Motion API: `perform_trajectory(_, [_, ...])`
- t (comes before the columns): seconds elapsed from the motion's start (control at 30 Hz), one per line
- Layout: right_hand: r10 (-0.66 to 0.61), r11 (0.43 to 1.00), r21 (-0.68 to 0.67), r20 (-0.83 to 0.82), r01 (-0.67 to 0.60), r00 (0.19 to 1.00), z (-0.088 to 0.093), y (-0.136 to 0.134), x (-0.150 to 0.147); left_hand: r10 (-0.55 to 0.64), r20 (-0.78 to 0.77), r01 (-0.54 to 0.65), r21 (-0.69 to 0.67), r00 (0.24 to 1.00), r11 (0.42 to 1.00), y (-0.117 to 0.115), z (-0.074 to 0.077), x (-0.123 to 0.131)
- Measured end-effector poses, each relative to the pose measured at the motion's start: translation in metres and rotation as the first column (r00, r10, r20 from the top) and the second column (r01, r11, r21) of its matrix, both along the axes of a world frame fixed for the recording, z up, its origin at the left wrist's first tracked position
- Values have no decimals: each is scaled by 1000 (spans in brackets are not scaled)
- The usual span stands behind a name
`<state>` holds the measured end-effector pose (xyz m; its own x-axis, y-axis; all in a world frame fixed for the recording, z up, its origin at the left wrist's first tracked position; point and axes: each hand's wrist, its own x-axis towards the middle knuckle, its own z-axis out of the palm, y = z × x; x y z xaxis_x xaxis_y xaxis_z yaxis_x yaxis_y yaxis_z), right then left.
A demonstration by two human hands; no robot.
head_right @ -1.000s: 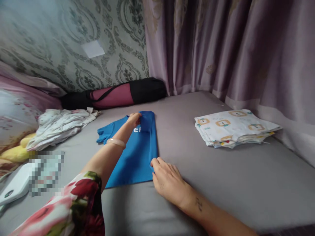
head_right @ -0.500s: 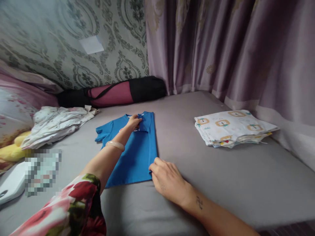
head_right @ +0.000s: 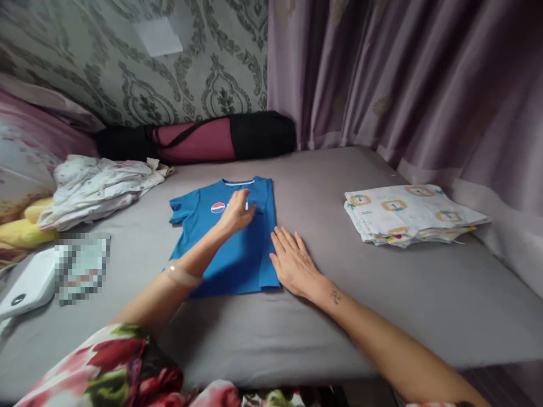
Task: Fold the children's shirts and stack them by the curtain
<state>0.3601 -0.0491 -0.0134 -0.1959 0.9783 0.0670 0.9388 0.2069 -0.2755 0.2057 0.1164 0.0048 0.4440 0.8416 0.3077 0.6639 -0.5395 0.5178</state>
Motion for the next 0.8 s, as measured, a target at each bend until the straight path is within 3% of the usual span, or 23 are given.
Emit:
perform_trajectory(0.1, [20,1000,-17,27,-19,999,-4,15,5,-274,-100,275,5,957,961,-64,-1,-9])
perform_trajectory(0.2, [-11,999,-36,33,12,999,-3,40,10,-399,-128,400,-23,908,916,-113,-7,-15])
perform_trajectory(0.27, [-16,999,-41,36,18,999,-3,60,9,-414,-127,415,-17,901,910,-130,-14,-16])
perform_trajectory(0.47, [-18,999,-44,78,22,997,-12,110,-2,-376,-248,383,-23,893,924,-139,-29,-14])
perform_trajectory(0.8, [-110,988,-102,74,117,991,-8,194,-2,-386,-313,415,31,868,909,-148,-29,-17])
